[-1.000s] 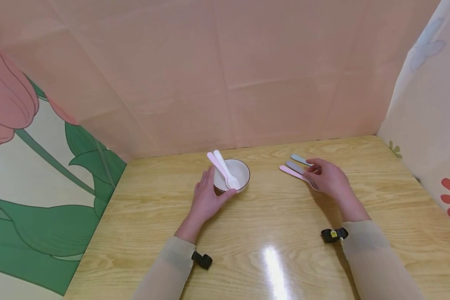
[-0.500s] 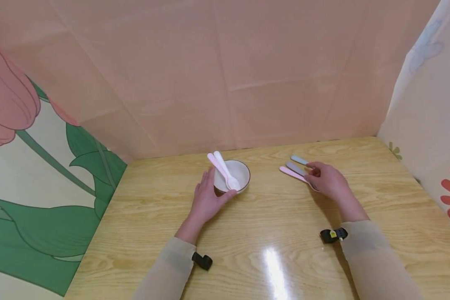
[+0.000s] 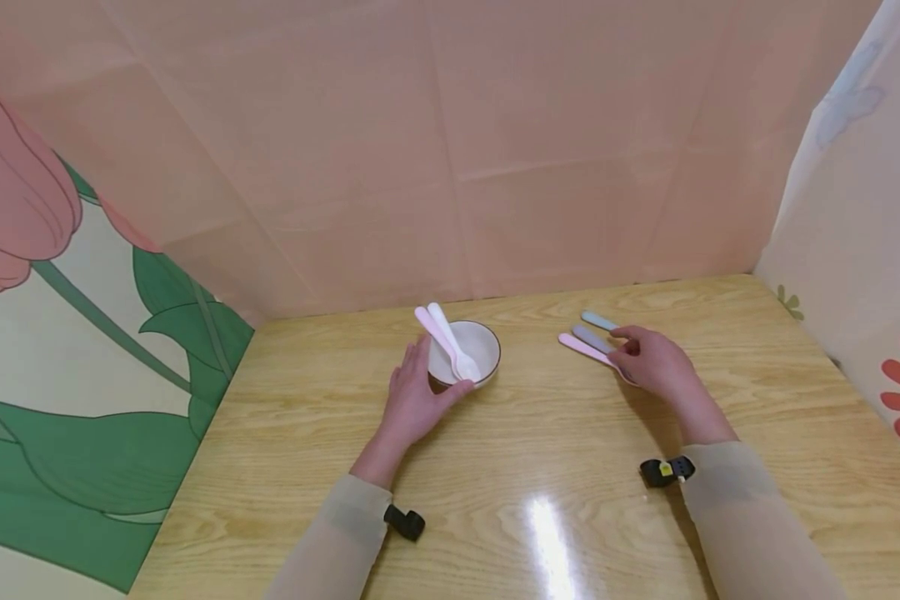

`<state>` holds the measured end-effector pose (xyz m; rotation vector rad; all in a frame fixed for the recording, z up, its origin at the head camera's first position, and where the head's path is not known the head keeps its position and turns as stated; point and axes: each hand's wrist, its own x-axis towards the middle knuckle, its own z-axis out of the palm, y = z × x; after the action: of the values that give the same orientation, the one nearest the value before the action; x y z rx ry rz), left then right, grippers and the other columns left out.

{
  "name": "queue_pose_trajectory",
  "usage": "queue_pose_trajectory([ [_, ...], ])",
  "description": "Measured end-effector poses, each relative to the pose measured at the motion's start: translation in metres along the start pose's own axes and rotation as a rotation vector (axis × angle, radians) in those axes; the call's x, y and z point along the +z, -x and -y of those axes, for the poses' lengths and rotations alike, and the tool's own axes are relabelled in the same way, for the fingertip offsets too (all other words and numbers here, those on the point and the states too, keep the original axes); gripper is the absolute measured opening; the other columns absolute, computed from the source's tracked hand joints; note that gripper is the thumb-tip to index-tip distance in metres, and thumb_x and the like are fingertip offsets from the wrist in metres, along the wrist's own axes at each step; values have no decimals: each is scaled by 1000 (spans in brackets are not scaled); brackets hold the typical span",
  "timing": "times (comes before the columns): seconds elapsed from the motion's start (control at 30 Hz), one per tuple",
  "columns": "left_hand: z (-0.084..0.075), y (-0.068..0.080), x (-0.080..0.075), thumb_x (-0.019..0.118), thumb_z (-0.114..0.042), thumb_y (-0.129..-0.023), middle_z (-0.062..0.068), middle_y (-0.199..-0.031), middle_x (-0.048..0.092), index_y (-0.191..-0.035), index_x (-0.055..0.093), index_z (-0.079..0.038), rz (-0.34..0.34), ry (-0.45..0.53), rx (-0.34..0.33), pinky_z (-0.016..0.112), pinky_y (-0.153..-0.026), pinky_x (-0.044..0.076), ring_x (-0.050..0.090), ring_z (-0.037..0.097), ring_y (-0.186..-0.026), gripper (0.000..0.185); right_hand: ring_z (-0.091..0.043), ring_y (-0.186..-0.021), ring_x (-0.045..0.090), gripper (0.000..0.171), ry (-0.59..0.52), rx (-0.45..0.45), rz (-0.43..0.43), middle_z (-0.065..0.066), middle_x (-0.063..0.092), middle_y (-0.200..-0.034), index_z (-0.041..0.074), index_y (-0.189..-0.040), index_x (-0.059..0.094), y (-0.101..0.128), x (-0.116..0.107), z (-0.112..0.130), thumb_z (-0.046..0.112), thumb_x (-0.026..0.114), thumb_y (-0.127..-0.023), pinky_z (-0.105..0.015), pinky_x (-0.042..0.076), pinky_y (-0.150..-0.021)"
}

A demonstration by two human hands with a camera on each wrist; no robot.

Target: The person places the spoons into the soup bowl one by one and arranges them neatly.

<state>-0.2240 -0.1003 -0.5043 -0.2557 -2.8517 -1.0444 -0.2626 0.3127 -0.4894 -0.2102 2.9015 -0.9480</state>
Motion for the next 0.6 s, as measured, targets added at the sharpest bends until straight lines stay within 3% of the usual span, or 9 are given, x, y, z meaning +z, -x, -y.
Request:
queue_pose_trajectory([
  [0.6,1,-1,1,72,-81,-91,8,-181,27,-177,19,-15,-4,-1,3,70,-129,16,16,36,-169,121,-25,-88,61,51,-29,-22,-32,-21,73,-119,-4,-152,58,5,-2,18,27,67,-112,-37,46,-73],
])
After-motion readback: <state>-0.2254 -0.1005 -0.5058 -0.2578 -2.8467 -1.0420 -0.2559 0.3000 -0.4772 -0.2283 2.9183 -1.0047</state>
